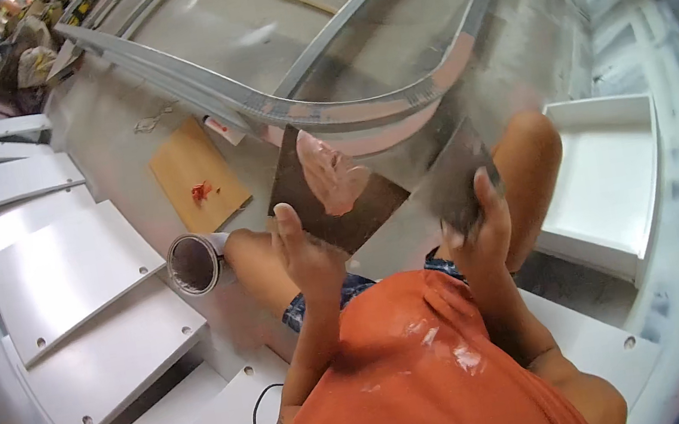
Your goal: The recorder is applying a pinkish putty or filler to a metal frame using a metal scraper tool.
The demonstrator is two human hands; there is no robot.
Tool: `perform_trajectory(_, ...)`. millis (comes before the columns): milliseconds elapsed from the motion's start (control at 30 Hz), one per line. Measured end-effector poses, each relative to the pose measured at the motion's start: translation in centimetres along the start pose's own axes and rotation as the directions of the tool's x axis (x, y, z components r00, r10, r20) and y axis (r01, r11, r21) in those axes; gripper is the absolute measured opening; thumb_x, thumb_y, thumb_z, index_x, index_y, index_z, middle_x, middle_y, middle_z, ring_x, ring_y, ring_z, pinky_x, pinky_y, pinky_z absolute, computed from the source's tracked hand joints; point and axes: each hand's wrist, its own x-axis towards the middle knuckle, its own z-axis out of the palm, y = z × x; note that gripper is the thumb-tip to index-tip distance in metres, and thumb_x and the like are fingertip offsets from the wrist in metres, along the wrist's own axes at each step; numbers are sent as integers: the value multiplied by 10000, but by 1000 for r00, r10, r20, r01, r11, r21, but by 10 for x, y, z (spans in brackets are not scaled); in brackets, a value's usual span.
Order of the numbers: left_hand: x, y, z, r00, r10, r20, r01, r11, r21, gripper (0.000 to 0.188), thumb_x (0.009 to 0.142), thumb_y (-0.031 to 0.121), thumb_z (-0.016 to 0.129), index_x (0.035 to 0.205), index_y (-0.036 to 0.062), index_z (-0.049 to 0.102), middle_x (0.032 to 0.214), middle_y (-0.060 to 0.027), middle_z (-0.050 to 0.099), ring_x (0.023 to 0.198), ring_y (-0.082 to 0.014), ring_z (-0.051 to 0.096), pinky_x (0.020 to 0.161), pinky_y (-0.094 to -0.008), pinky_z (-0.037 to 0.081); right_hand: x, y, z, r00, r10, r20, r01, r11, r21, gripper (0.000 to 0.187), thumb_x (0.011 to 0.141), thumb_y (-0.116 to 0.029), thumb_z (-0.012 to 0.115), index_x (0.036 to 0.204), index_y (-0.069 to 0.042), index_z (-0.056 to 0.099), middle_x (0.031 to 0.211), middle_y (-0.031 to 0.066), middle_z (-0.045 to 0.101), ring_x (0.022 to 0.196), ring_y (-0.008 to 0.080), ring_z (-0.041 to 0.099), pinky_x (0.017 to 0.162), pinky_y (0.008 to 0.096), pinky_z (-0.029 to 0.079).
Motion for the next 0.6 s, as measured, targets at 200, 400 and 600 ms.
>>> perform_trajectory(200,0,13,18,997,69,-47,-68,998,17,340,1017,229,481,1227,-35,521,990,-121,620,835,-177,575,748,-261,463,-12,0,20,967,236,97,-252,942,222,306,950,-260,595,1121,-10,549,825,50,648,505,105,582,348,221,416)
perform_trajectory(400,6,36,-7,826,255,503,-513,709,484,359,1015,207,462,1278,-29,524,958,-135,699,832,-262,687,768,-337,516,32,-18,32,954,157,255,-246,897,368,279,953,-216,572,1103,18,591,879,89,654,640,161,631,480,286,523)
perform_trajectory(600,-9,19,-13,975,-195,106,219,928,-300,295,980,177,509,1227,23,558,1077,-115,683,942,-251,679,846,-351,533,46,4,-15,843,-460,279,537,747,-392,440,843,-117,680,1251,-41,533,1123,158,582,1014,264,587,896,369,473)
